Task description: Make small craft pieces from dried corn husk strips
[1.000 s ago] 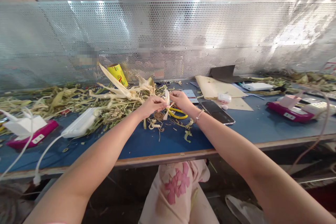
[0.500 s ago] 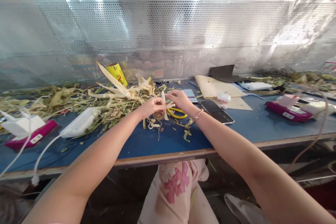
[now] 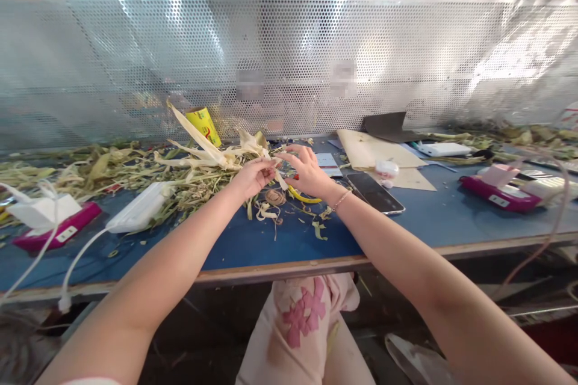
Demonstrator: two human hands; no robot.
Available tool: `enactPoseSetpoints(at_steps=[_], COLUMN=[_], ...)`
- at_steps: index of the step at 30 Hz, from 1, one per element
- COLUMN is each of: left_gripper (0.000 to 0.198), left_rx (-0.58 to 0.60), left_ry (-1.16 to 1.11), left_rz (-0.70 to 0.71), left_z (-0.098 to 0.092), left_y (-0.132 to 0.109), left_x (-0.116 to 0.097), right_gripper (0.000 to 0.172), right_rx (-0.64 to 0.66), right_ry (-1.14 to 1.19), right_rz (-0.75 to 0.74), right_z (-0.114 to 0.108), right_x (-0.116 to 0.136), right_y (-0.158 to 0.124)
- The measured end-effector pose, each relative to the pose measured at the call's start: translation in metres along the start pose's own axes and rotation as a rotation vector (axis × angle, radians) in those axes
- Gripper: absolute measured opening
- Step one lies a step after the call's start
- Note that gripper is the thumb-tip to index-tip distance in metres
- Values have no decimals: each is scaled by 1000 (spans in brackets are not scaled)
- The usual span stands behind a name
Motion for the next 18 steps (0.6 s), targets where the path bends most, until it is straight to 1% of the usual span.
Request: enactPoseSetpoints(at_steps=[2,5,10,13,18], left_gripper=[5,8,20,23,24], left_rx=[12,30,56,40,17], left_ry=[10,44,93,133,256], left_rz=[-12,-28,20,35,69], left_z=[2,3,1,0,0], left_y=[-1,0,1,1,1], left_x=[1,4,5,5,2], right_gripper=[54,50,30,21,25], right_rx=[12,-24,-65,-74,-110], right_ry=[-4,46,168,250,412], right_rz=[0,20,38,53,118], right_z=[2,1,-1,-1,-1], right_x=[3,4,-3,-7,-12], right_y=[0,1,3,5,6])
Point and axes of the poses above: each hand's wrist, its own y-axis towards the middle knuckle, its own z-axis out of the palm, x = y × z, the point moved 6 cm from there along y, towards the middle knuckle, and after that the axes turned 11 degrees about x, right-handed, at the moved point
